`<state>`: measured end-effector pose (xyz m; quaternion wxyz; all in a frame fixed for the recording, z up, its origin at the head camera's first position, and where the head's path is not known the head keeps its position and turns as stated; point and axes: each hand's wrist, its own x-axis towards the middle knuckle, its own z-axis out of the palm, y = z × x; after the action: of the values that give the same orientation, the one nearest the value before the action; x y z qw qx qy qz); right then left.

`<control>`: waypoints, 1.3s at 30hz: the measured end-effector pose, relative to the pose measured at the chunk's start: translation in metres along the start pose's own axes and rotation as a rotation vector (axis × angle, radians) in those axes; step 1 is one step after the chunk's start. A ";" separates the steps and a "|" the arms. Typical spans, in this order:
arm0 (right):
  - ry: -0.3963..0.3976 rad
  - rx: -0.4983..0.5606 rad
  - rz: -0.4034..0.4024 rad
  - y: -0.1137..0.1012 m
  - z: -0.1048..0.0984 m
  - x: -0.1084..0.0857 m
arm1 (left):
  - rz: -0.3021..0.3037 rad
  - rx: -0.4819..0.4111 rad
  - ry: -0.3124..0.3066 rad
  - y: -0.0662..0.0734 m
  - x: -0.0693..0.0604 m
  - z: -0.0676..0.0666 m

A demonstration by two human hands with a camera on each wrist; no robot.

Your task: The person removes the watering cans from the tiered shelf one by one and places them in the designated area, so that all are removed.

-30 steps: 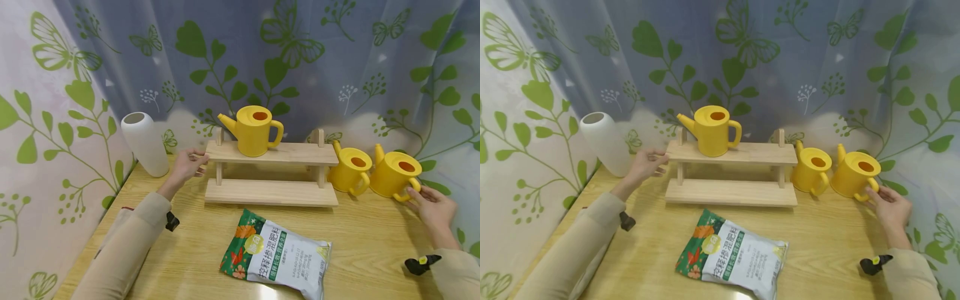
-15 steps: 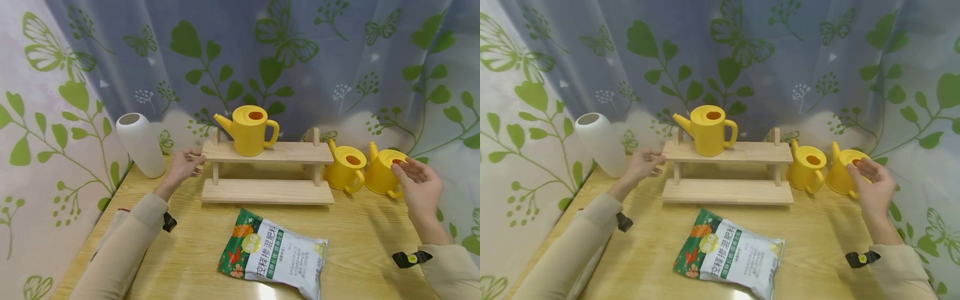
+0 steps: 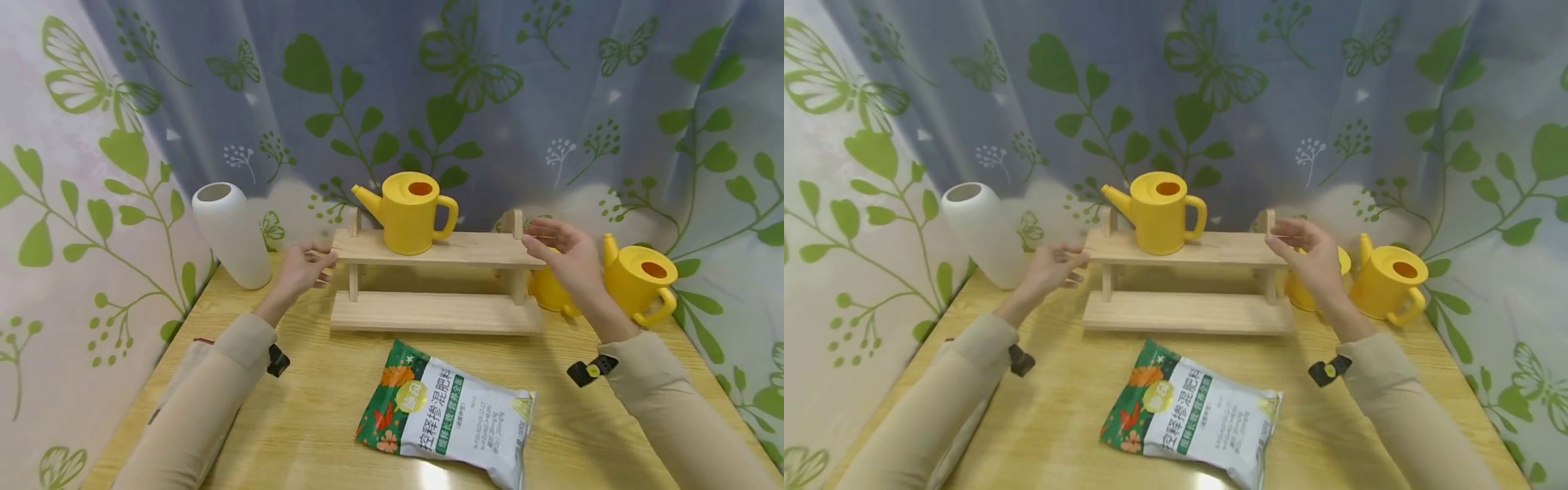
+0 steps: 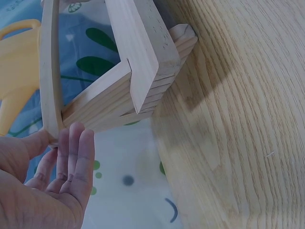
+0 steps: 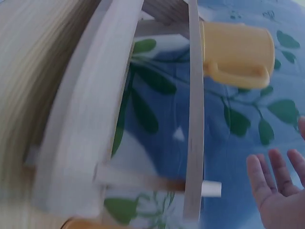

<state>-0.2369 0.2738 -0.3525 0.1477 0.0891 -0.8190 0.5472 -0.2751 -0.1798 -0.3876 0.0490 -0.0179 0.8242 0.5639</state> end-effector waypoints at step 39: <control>-0.237 0.088 0.105 -0.024 0.078 0.057 | 0.012 0.019 -0.001 -0.002 0.001 0.000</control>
<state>-0.2941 0.1936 -0.3405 0.0169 0.1165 -0.8094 0.5753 -0.2763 -0.1806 -0.3893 0.0462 -0.0124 0.8295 0.5565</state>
